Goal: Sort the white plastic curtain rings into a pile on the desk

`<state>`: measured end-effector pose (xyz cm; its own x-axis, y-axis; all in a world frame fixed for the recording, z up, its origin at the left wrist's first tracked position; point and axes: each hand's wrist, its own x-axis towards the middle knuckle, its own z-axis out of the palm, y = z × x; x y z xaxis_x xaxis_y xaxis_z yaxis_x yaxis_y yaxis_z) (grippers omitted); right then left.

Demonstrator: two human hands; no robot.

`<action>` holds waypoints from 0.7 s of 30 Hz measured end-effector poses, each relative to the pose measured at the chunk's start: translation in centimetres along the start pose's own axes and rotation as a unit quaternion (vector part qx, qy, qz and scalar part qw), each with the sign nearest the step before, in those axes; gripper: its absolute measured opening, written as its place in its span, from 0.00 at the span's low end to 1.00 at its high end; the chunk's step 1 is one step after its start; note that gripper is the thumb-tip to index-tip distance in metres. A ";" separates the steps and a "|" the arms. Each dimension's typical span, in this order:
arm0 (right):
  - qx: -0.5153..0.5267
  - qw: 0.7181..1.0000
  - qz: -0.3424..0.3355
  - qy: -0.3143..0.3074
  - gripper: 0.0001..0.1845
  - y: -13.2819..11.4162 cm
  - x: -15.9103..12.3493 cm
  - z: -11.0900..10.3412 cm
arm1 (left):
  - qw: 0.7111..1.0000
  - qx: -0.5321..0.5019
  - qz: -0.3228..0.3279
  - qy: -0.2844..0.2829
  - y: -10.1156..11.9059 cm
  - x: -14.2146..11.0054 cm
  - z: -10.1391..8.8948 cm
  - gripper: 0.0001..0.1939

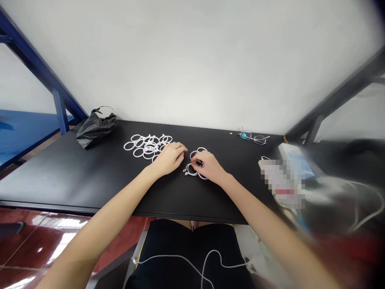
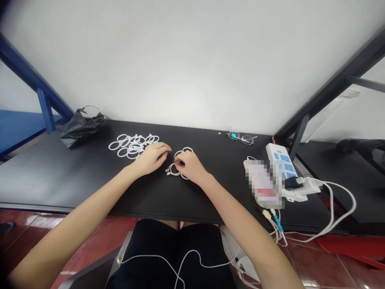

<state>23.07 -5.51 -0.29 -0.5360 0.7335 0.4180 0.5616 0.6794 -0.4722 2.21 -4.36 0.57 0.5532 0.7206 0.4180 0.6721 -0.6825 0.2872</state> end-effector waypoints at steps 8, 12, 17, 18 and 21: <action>0.031 0.988 0.050 0.145 0.06 -0.3 0.1 -0.1 | 0.999 -0.037 0.029 0.015 0.6 0.1 -0.4 0.15; 0.084 0.965 0.120 0.216 0.05 -0.7 0.1 -0.5 | 0.997 -0.075 0.025 0.017 1.2 0.2 -0.9 0.17; 0.190 0.934 0.181 0.242 0.09 -1.0 0.2 -0.4 | 0.994 -0.107 0.022 -0.004 1.8 0.1 -1.2 0.17; 0.218 0.924 0.188 0.251 0.10 -1.1 0.3 -0.3 | 0.993 -0.111 0.022 -0.012 1.9 0.1 -1.2 0.17; 0.300 0.891 0.200 0.275 0.13 -1.3 0.6 -0.3 | 0.990 -0.139 0.015 -0.025 2.0 0.0 -1.2 0.17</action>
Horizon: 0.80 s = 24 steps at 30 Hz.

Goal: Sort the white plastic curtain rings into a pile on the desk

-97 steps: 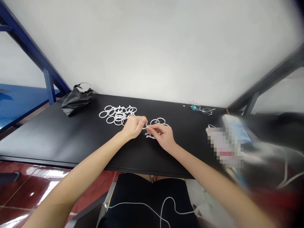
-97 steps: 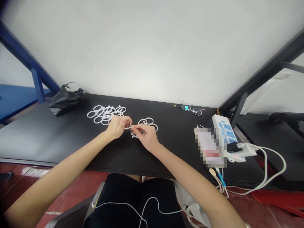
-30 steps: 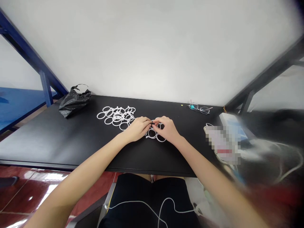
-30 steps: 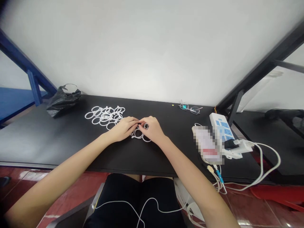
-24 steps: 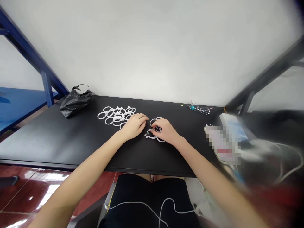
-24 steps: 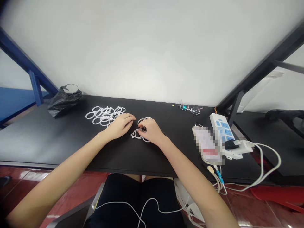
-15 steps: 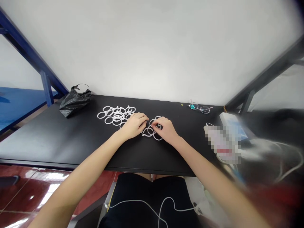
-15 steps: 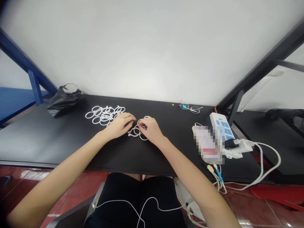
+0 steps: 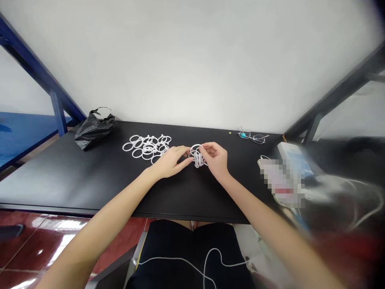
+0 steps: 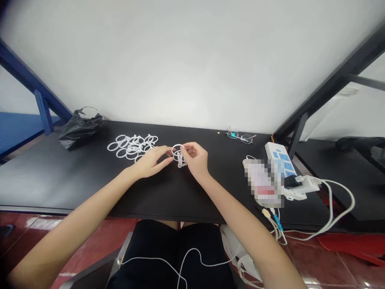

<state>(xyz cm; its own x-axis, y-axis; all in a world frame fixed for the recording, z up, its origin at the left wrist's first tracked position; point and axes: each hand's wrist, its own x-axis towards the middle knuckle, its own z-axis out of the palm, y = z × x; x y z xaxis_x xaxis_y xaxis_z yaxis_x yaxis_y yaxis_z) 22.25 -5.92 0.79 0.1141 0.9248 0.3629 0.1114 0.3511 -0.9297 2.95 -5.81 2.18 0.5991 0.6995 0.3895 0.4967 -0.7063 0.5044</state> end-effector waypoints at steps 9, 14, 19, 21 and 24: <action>0.111 0.990 0.047 -0.067 0.17 -1.7 0.0 0.1 | 0.955 -0.288 -0.066 0.005 -0.2 0.3 1.7 0.26; 0.134 0.987 0.064 -0.067 0.16 -2.1 0.0 0.0 | 0.930 -0.356 -0.088 0.023 -0.6 0.4 2.0 0.20; 0.134 0.984 0.088 -0.080 0.18 -2.0 -0.1 0.1 | 0.885 -0.433 -0.153 0.078 -1.0 0.6 1.4 0.22; 0.132 0.982 0.102 -0.086 0.18 -1.7 -0.1 0.1 | 0.871 -0.439 -0.190 0.110 -1.1 0.7 1.1 0.21; 0.106 0.983 0.109 -0.102 0.19 -1.0 -0.1 0.1 | 0.864 -0.430 -0.212 0.157 -1.2 0.8 0.8 0.21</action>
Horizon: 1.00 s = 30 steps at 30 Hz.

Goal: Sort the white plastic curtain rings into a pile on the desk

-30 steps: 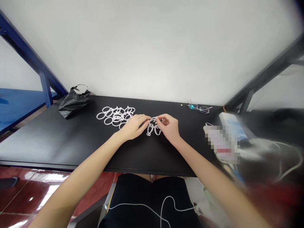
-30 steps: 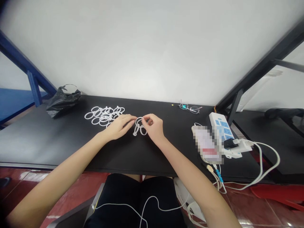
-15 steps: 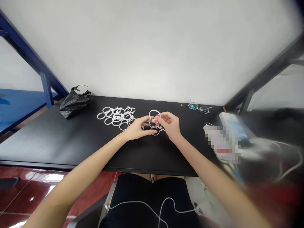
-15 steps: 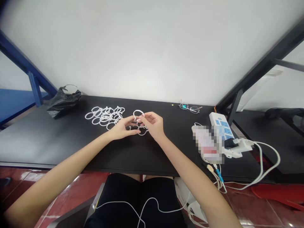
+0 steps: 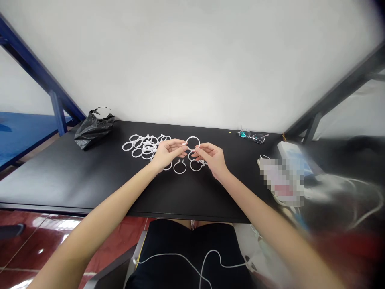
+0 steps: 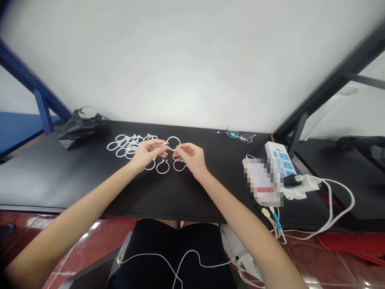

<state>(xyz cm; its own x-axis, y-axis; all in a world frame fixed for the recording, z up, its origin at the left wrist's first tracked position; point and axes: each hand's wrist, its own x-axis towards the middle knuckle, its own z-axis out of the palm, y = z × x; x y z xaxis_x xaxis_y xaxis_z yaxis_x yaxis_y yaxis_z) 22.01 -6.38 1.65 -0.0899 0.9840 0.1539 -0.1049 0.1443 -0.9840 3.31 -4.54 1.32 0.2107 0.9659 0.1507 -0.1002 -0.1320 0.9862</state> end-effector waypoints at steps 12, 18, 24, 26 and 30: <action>-0.384 0.883 -0.270 0.001 0.08 1.3 -0.8 -0.1 | 0.998 0.033 -0.014 -0.061 -0.4 -0.2 0.5 0.18; -0.412 0.864 -0.291 0.022 0.09 0.6 -0.8 -0.2 | 0.997 -0.011 -0.027 -0.066 -0.2 -0.2 0.2 0.17; -0.319 0.912 -0.257 -0.017 0.08 0.8 -1.0 0.0 | 0.997 -0.012 -0.010 -0.075 -0.3 -0.2 0.1 0.17; -0.265 0.936 -0.232 -0.015 0.08 0.7 -1.1 0.2 | 0.995 0.003 0.009 -0.095 -0.2 -0.3 0.2 0.15; -0.155 0.975 -0.159 0.014 0.06 0.3 -1.3 0.5 | 0.982 -0.005 -0.021 -0.187 -0.3 -0.6 0.4 0.21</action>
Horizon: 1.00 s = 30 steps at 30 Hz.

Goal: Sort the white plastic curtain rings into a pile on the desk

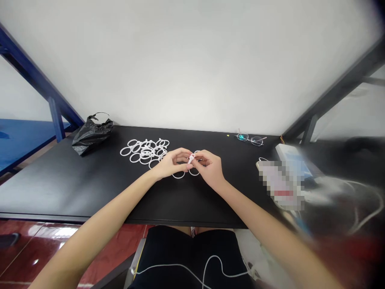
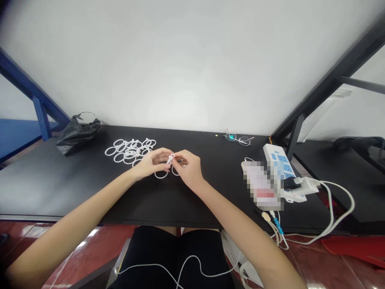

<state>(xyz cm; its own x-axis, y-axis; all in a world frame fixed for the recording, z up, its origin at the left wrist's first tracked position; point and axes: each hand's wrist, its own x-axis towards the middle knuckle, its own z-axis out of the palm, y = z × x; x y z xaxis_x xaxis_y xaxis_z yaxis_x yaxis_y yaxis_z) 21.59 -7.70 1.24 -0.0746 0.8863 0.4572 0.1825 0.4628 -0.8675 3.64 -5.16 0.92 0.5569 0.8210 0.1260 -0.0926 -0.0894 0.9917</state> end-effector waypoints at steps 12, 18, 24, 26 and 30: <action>0.152 0.986 0.064 -0.028 0.11 -0.2 0.6 -0.2 | 0.997 -0.019 -0.066 0.019 0.2 0.1 -0.3 0.28; 0.135 0.990 0.032 -0.002 0.08 0.1 0.4 0.0 | 0.998 -0.006 -0.068 0.015 0.3 0.1 -0.3 0.27; 0.122 0.992 0.021 0.006 0.07 0.8 0.3 0.1 | 0.997 0.003 -0.081 0.005 0.3 0.1 -0.2 0.27; 0.118 0.993 0.020 0.001 0.07 0.8 0.3 0.1 | 0.997 0.007 -0.082 0.002 0.3 0.1 -0.2 0.27; 0.104 0.995 0.012 0.001 0.07 0.8 0.3 0.1 | 0.997 0.016 -0.081 0.001 0.3 0.0 -0.2 0.27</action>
<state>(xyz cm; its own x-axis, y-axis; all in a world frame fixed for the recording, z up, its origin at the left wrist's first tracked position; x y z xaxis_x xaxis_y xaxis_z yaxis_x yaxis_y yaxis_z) 21.67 -7.09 0.64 -0.0705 0.8971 0.4362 -0.0224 0.4357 -0.8998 3.42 -5.04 1.22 0.5608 0.8272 -0.0350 0.0237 0.0262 0.9994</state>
